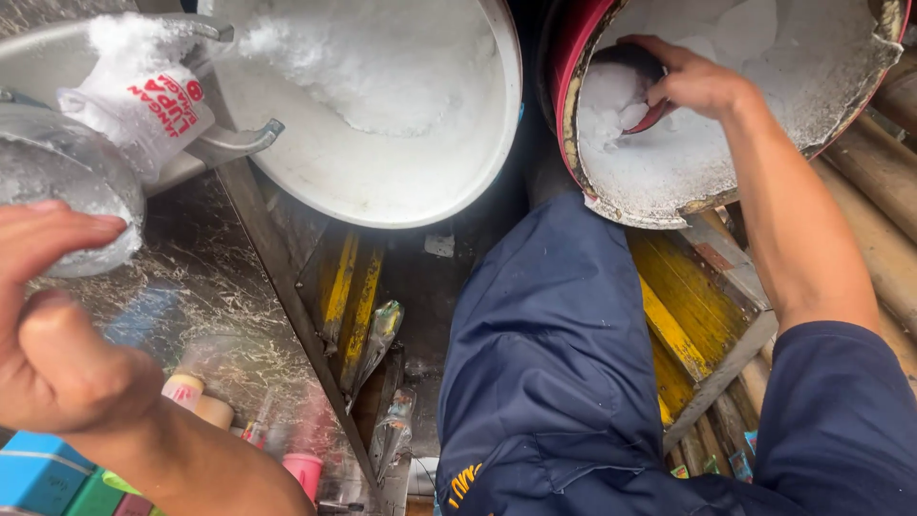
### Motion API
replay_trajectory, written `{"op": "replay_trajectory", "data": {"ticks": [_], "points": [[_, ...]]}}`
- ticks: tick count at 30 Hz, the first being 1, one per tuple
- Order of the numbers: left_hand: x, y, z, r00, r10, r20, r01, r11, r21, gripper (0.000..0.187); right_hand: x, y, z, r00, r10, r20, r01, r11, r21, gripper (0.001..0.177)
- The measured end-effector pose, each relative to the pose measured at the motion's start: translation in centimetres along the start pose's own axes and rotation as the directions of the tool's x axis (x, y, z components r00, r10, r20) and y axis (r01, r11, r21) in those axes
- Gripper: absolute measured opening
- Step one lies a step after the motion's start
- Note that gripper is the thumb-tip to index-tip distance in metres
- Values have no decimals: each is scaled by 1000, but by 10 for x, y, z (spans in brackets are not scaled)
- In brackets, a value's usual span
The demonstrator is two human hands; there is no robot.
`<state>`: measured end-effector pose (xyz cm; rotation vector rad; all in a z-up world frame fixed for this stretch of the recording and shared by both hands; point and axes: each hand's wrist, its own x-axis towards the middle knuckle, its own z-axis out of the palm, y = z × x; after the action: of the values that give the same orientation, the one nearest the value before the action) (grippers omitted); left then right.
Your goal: The person scoops ice cubes from a large bucket into a red bowl, then feeds them into a manual ice crusher to produce crushed ice. The person repeats this scooping and crushing cycle multiple times.
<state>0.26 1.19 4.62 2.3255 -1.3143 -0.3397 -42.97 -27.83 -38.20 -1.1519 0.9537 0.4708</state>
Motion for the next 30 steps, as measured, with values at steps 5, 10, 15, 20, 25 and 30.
{"op": "replay_trajectory", "data": {"ticks": [5,10,15,20,25,30], "points": [[7,1,3,999,32,-13,-31,999,22,31,-3,48,-5,972,-23,-234,148,832,534,71],[15,0,0,996,94,-3,-93,993,74,31,-46,94,16,883,-13,-469,351,681,643,49],[26,-2,9,982,188,-17,-182,970,163,30,-116,70,23,787,-118,-606,570,516,639,59],[34,-7,14,970,242,-23,-231,948,217,26,-164,36,44,813,-116,-571,578,284,765,71],[36,4,17,968,239,-75,-210,938,276,19,-193,20,62,818,-186,-544,574,211,791,75],[12,-3,-18,1000,4,10,-2,982,-187,20,-195,18,85,816,-254,-519,578,395,714,75]]}}
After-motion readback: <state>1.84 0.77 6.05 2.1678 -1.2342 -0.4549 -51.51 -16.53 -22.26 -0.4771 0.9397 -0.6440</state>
